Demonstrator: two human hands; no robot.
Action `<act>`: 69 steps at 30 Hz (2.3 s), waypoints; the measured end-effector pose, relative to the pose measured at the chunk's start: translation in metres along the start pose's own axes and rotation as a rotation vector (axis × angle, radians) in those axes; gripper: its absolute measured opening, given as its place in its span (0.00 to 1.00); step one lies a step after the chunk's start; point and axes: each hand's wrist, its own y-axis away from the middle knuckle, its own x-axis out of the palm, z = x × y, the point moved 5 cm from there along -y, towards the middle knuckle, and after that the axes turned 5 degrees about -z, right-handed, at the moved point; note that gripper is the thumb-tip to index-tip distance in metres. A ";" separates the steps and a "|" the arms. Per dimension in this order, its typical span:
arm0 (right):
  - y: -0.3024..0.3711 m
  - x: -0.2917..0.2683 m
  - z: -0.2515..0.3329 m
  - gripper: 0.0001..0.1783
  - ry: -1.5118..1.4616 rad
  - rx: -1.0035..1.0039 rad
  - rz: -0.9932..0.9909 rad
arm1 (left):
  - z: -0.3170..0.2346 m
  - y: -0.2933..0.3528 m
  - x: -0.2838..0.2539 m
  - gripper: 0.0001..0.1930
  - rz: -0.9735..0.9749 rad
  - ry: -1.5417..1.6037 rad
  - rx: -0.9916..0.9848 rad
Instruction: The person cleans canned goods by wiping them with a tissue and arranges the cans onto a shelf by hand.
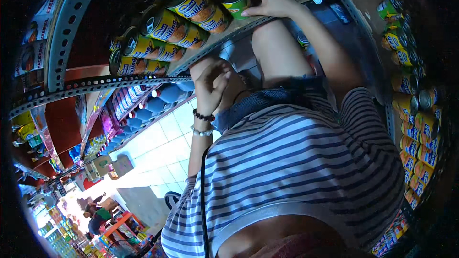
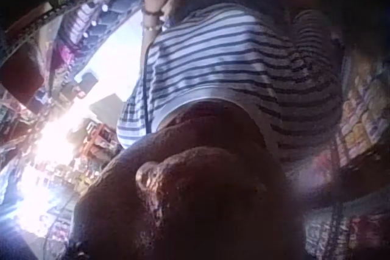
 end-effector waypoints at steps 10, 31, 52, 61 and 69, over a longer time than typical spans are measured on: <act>0.003 0.021 0.005 0.53 0.209 0.018 -0.360 | 0.038 0.013 -0.003 0.18 -0.100 0.081 -0.109; 0.005 0.024 -0.021 0.63 -0.154 -0.041 -0.139 | 0.029 0.012 0.003 0.20 -0.013 -0.009 -0.073; 0.012 0.037 -0.003 0.63 0.187 0.014 -0.221 | 0.044 0.014 0.004 0.22 0.008 -0.096 -0.034; 0.012 0.031 -0.010 0.56 0.121 0.042 -0.266 | 0.039 0.013 0.006 0.21 0.035 -0.127 -0.034; 0.020 0.019 -0.027 0.52 0.078 0.177 -0.169 | 0.036 0.012 0.009 0.20 0.062 -0.123 -0.023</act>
